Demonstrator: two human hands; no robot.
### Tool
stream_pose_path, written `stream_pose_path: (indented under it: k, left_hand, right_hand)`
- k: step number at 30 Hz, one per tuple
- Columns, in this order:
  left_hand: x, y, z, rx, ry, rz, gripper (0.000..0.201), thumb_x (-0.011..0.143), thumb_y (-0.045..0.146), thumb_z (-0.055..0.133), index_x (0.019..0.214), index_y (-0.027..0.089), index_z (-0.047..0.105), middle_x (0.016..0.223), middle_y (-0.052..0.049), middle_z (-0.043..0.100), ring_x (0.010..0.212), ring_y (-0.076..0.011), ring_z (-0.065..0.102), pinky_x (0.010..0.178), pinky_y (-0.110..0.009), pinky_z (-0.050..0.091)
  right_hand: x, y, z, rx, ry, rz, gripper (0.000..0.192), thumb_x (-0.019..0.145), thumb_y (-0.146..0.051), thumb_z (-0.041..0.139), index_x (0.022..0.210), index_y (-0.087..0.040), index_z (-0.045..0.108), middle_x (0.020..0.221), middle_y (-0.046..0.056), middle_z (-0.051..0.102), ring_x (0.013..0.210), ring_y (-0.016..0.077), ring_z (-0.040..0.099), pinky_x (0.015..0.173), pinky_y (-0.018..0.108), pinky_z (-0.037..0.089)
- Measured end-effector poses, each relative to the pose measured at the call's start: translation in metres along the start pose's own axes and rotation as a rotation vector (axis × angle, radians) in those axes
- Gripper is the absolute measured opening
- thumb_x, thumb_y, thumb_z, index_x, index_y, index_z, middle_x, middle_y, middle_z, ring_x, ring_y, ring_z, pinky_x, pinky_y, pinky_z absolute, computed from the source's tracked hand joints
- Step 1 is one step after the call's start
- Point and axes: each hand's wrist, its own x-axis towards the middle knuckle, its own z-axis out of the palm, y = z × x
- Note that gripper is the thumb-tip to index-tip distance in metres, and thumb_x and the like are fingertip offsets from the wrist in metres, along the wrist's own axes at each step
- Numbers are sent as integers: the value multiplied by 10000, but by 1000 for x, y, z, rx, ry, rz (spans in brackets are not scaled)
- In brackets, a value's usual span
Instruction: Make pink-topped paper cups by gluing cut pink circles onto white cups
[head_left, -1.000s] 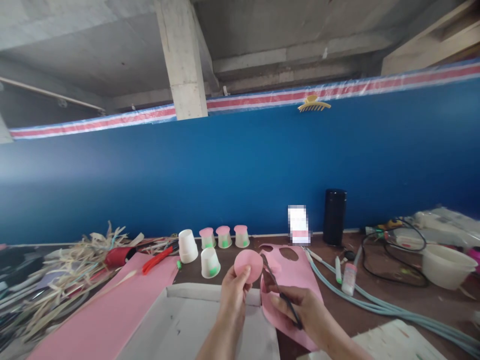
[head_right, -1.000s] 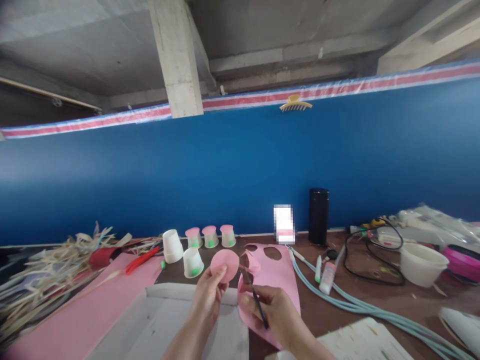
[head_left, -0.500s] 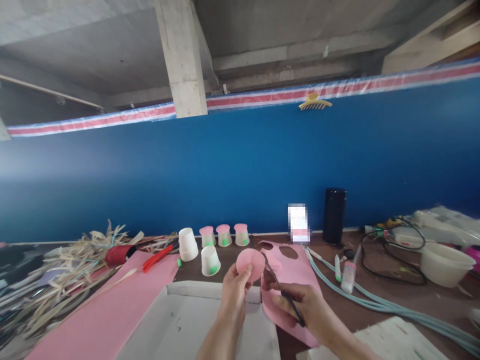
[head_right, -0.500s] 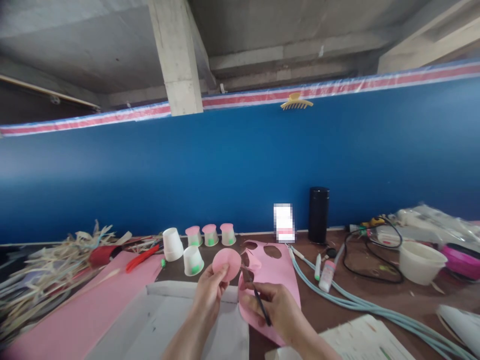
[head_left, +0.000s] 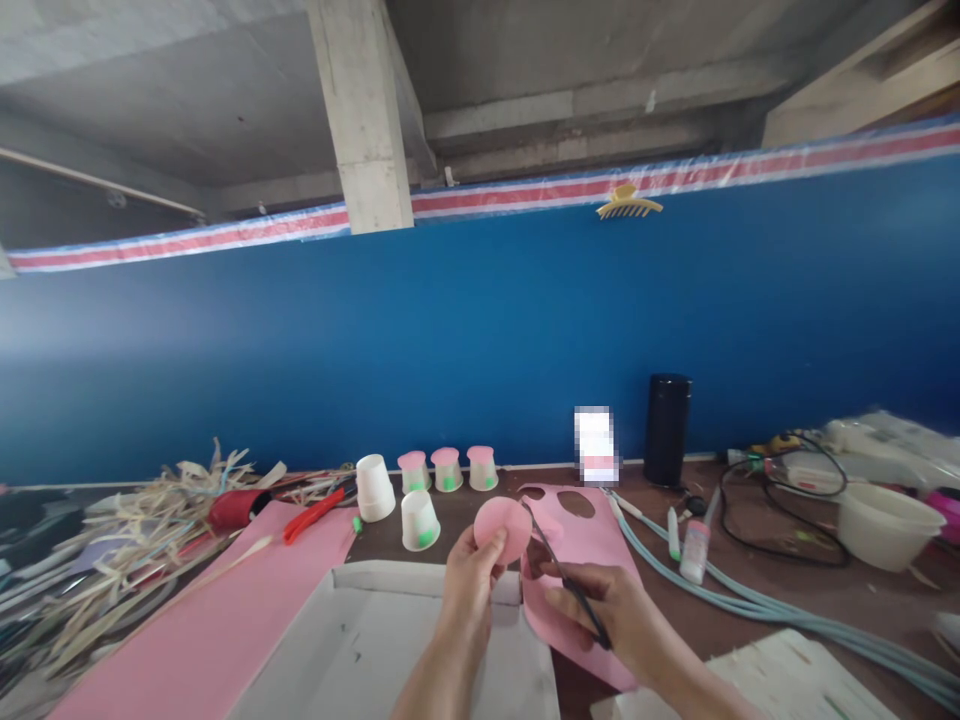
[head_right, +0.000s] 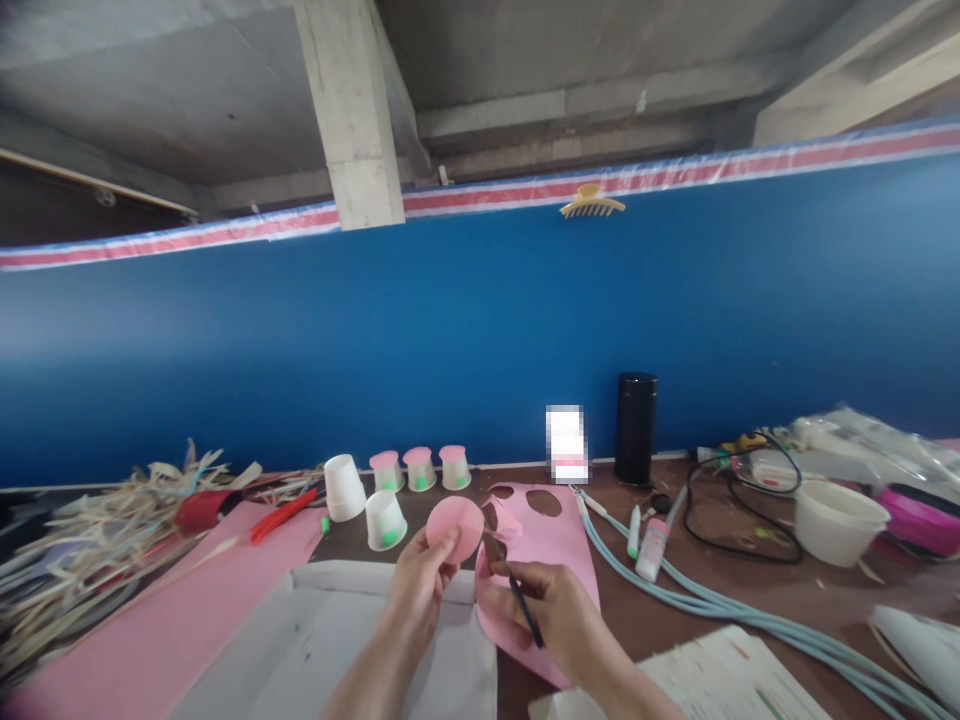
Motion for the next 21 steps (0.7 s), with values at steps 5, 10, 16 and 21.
stream_pose_path:
  k: [5, 10, 16, 21]
  left_hand:
    - [-2, 3, 2, 18, -3, 1, 383, 651, 370, 759, 937, 145, 640, 915, -85, 682, 781, -145, 615, 646, -216, 429]
    - [-3, 3, 3, 18, 2, -5, 416, 636, 367, 768, 958, 137, 642, 915, -96, 683, 777, -154, 617, 640, -222, 430]
    - [-3, 3, 3, -2, 0, -3, 419, 618, 366, 780, 947, 140, 652, 897, -90, 687, 764, -152, 621, 631, -218, 429]
    - [-4, 3, 3, -13, -1, -17, 424, 605, 361, 789, 940, 139, 655, 887, -85, 690, 751, -143, 620, 639, -215, 434]
  right_hand:
    - [-1, 0, -1, -9, -28, -32, 402, 710, -394, 682, 979, -97, 708, 464, -39, 429, 444, 72, 349, 437, 210, 257]
    - [1, 4, -3, -26, -23, -39, 414, 721, -401, 677, 996, -93, 707, 462, -38, 419, 444, 74, 342, 442, 220, 251]
    - [0, 4, -2, -29, -15, -40, 440, 724, -438, 666, 986, -88, 706, 455, -39, 423, 443, 79, 348, 444, 226, 258]
    - [0, 6, -2, -18, -15, -58, 445, 720, -459, 659, 971, -95, 709, 442, -45, 417, 429, 77, 354, 435, 220, 263]
